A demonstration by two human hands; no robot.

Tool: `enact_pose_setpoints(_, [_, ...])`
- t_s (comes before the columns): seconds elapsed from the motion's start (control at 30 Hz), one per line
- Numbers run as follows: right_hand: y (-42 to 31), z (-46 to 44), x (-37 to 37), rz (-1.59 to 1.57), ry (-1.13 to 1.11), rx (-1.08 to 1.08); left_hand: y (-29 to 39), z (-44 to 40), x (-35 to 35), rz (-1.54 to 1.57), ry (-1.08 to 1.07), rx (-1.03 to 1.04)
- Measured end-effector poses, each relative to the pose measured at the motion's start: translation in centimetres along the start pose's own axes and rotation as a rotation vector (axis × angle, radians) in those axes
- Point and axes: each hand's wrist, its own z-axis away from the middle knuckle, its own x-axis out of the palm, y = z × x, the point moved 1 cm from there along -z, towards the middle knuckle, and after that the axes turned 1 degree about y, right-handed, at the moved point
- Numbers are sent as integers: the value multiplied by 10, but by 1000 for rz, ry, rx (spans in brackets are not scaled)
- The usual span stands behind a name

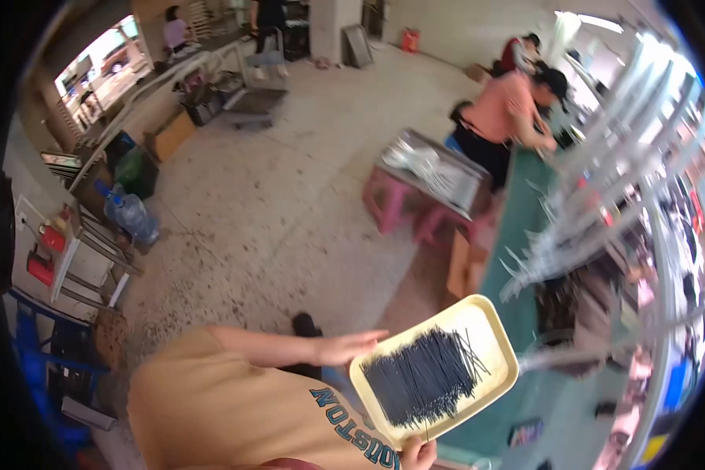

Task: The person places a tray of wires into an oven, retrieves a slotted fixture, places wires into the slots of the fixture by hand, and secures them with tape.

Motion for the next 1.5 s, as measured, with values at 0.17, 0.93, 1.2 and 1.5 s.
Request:
enact_pose_setpoints(0.17, [-94,-89,180,77,-318,-80,29,12,-177,38,159,244])
enact_pose_setpoints(0.93, [-483,-527,928,75,-1050,-263,364,-1,-765,425,1144,559])
enact_pose_setpoints(1.2, [-598,-643,1168,151,-1220,-227,487,-46,-997,439,1154,611])
enact_pose_setpoints(1.5, [-729,-812,1402,153,-1155,-91,648,-139,-1257,437,1129,606])
